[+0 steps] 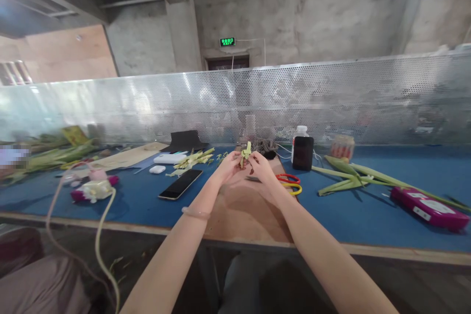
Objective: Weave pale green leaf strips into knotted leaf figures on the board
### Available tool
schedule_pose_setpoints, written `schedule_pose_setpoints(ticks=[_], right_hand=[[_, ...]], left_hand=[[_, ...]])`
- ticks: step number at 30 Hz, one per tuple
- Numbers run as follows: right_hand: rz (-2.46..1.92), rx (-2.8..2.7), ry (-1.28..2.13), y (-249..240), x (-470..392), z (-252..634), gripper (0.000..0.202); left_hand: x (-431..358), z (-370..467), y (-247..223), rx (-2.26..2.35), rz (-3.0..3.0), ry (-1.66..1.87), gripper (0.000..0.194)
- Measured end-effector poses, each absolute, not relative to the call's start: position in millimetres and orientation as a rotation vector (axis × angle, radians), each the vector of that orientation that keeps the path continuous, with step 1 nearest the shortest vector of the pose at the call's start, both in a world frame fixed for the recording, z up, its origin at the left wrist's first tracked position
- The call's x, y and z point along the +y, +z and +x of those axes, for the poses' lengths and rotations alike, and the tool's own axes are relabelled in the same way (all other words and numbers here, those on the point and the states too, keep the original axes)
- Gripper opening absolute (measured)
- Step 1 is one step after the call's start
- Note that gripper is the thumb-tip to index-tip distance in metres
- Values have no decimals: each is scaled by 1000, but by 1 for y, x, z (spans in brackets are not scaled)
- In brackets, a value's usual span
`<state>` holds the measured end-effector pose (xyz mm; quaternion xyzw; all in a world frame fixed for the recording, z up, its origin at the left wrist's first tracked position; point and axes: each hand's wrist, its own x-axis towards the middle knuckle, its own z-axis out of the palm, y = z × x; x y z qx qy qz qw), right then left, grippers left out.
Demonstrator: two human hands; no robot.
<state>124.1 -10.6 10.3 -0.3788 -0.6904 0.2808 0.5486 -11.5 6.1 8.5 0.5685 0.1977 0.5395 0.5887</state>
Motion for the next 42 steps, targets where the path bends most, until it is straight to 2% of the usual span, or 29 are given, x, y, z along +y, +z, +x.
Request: schedule_pose_setpoints(ticks=[9, 15, 24, 31, 36, 42], right_hand=[[-736, -1584, 947, 16, -16, 120, 20], [-697, -1512, 1046, 16, -16, 122, 25], [-770, -1551, 984, 14, -15, 119, 21], [-722, -1534, 989, 12, -16, 117, 26], [-714, -1551, 962, 11, -13, 116, 27], [-817, -1566, 854, 12, -11, 119, 25]], left_hand=[[12, -12, 10, 399, 1239, 1215, 9], [11, -11, 11, 355, 1214, 1159, 14], [14, -12, 9, 361, 1212, 1167, 15], [9, -10, 12, 388, 1259, 1206, 13], [7, -7, 13, 466, 1327, 1292, 22], [5, -8, 10, 620, 1468, 1437, 52]])
